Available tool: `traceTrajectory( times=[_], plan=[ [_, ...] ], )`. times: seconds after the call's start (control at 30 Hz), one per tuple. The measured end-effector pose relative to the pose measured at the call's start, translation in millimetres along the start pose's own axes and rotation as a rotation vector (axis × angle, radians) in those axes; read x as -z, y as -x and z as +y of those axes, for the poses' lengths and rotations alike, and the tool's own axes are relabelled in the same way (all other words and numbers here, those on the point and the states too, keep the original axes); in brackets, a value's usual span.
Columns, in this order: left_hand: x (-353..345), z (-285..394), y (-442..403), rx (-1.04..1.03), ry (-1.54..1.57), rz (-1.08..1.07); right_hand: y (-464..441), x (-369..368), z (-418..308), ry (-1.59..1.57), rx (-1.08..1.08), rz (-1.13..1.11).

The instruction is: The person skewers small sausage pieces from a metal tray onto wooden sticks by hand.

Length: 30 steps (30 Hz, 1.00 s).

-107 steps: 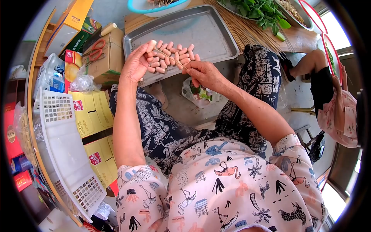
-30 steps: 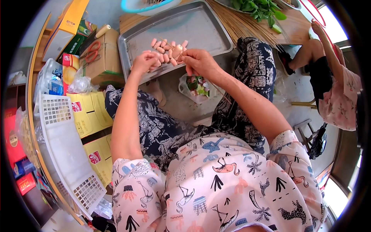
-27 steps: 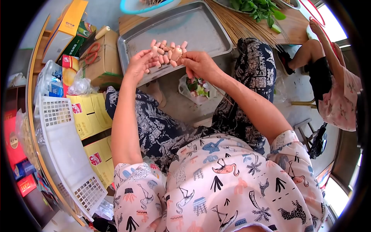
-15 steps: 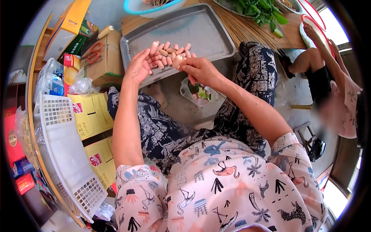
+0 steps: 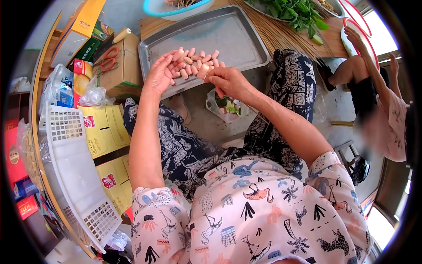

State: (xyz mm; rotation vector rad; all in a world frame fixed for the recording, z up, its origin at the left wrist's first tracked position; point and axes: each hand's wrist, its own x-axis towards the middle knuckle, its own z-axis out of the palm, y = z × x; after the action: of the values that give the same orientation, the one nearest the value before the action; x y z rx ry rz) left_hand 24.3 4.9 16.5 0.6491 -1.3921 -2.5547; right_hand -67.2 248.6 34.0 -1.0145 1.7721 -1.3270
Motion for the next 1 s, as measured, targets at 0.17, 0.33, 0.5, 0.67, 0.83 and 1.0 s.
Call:
traceTrajectory(
  times=[0.17,0.33,0.5,0.67,0.83,1.0],
  plan=[
    [2,0,0,-0.014,0.041,-0.021,-1,-1,1,0.016,0.008,0.003],
    [-1,0,-1,-0.033,0.010,0.010,-1,-2,-4,-0.020,-0.025,-0.005],
    [-4,1,-1,-0.018,-0.007,0.028,-3,-3,1,0.011,0.008,0.007],
    [-8,2,1,-0.006,-0.024,0.058,-5,-5,6,0.025,0.032,0.010],
    [-7,1,0,-0.033,-0.003,0.040,-5,-5,5,0.035,0.022,0.009],
    [-7,2,0,-0.041,-0.006,0.043,-6,-6,7,0.046,0.029,0.036]
  ],
)
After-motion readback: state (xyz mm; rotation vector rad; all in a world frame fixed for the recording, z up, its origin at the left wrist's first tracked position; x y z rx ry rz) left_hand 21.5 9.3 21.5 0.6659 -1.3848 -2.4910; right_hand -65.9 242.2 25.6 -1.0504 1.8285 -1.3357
